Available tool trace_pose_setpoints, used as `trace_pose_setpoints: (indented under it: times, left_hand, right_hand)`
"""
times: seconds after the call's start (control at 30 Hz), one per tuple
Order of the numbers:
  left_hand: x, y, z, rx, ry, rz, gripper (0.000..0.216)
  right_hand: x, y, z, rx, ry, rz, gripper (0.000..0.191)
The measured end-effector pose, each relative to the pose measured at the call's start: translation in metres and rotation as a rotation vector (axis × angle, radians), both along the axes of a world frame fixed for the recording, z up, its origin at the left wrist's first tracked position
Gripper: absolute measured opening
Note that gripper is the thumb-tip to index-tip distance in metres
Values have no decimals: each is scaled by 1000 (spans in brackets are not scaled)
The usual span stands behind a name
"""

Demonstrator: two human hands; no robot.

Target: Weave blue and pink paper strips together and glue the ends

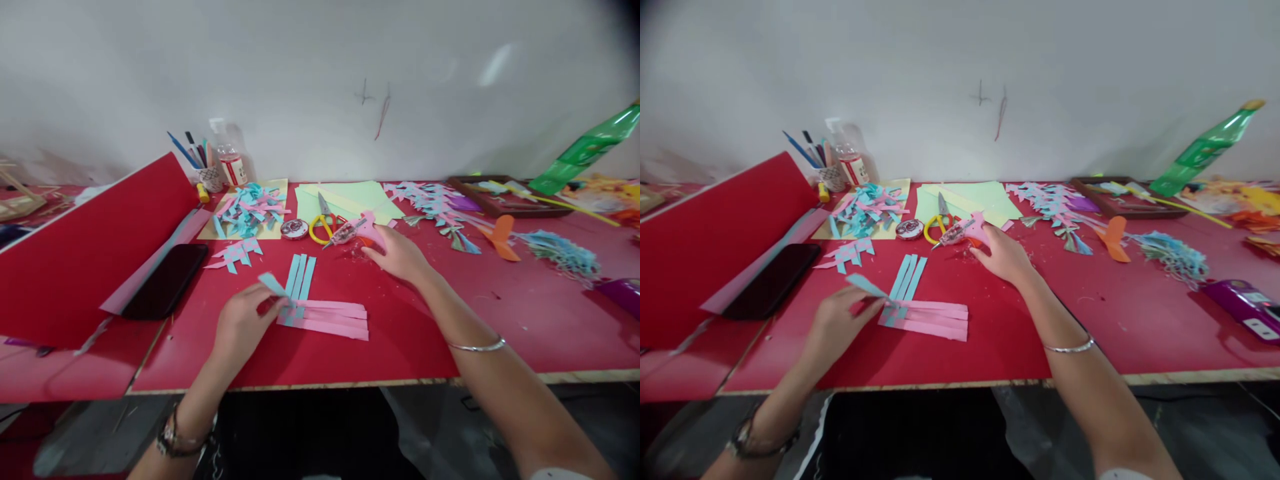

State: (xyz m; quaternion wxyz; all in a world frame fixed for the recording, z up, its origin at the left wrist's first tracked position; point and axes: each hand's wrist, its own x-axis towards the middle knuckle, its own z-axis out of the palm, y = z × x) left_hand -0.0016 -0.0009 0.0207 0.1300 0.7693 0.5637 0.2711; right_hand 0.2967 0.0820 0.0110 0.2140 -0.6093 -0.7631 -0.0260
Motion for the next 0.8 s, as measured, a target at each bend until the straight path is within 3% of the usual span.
trace_pose_setpoints:
  times: [0.23, 0.3, 0.47, 0.8]
  left_hand:
    - [6, 23, 10, -95, 126, 132, 24]
    - [2, 23, 7, -122, 100, 74, 25]
    - [-9, 15, -7, -81, 114, -242, 21]
    - [-10, 15, -16, 34, 309, -321, 24]
  right_hand:
    - [1, 0, 0, -31, 12, -28, 55]
    - [1, 1, 1, -35, 6, -31, 54]
    - [2, 1, 2, -61, -6, -63, 54]
    - [1, 0, 3, -91, -21, -69, 53]
